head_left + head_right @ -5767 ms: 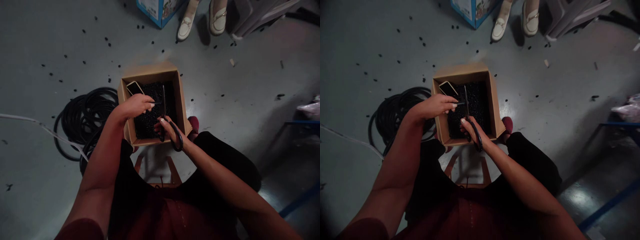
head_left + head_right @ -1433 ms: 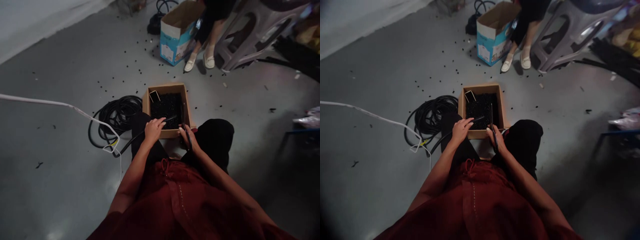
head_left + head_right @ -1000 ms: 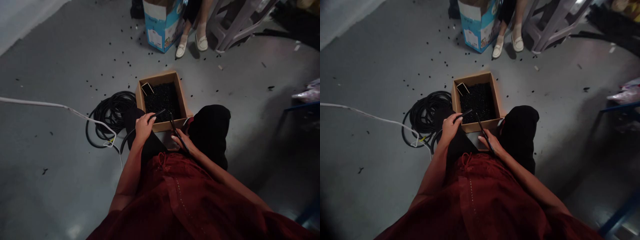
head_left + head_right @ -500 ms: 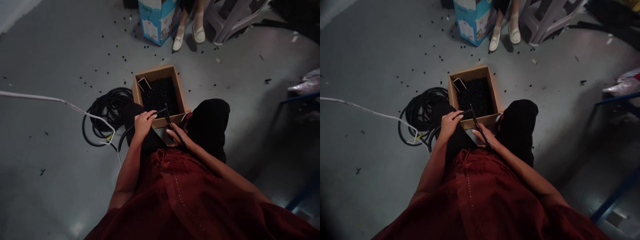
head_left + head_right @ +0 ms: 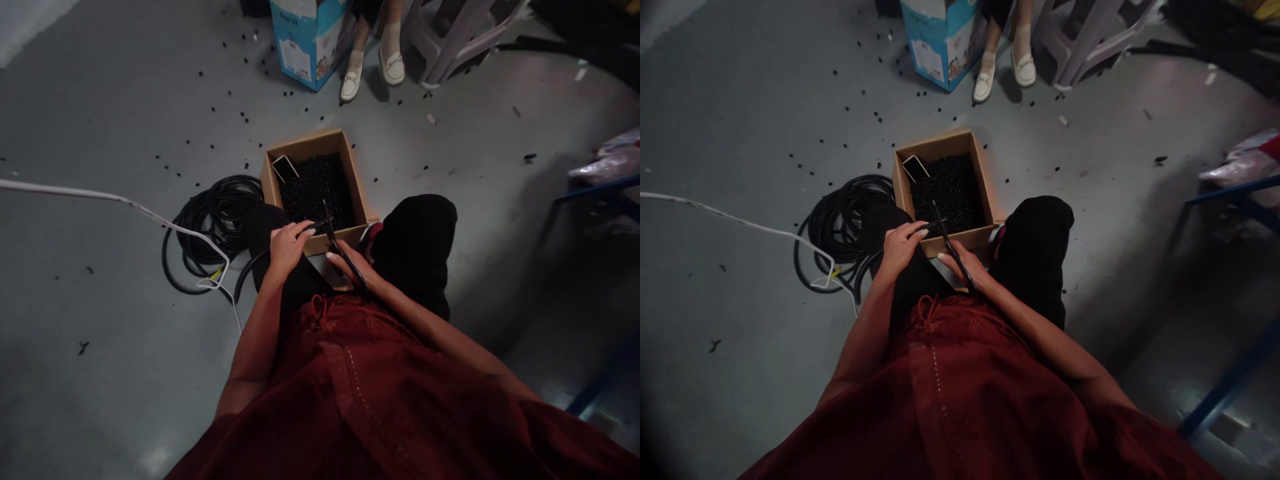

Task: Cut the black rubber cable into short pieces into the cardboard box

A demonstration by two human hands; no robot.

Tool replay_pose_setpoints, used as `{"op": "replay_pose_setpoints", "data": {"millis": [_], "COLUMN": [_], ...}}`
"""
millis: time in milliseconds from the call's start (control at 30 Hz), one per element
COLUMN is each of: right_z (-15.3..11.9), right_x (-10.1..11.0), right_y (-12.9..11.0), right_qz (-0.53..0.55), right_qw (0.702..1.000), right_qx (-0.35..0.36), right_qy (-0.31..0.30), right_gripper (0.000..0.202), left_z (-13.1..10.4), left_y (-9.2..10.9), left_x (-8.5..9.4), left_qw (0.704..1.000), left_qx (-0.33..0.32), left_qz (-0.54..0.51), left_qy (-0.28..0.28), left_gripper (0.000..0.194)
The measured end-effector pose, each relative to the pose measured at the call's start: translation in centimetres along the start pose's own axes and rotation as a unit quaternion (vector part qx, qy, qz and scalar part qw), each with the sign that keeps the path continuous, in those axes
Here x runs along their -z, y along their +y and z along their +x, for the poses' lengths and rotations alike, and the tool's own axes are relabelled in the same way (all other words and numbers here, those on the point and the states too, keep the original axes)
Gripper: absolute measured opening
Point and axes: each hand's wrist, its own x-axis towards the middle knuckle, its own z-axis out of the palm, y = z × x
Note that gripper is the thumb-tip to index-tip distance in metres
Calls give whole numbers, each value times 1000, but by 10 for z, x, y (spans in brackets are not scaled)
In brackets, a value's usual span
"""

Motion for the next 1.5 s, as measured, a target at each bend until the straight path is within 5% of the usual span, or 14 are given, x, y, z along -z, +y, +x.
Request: {"op": "replay_pose_setpoints", "data": {"millis": [733,1300,1500], "right_z": [6,30,40], "right_x": [2,-8,-12], "right_y": [4,18,28], "right_qz": [10,-68,-76], "right_qw": [1000,996,995], "right_qx": [2,-25,-17], "right_qy": [-15,47,67], "right_gripper": [64,34,39], "left_z": [-1,7,11], "left_y": [-3,1,4], "left_x": [-2,-9,-9], "left_qw": [1000,996,994], "left_qx": [-1,46,56], "left_qz": [17,72,90], "left_qy": [-1,9,9], "left_gripper": [31,33,34]}}
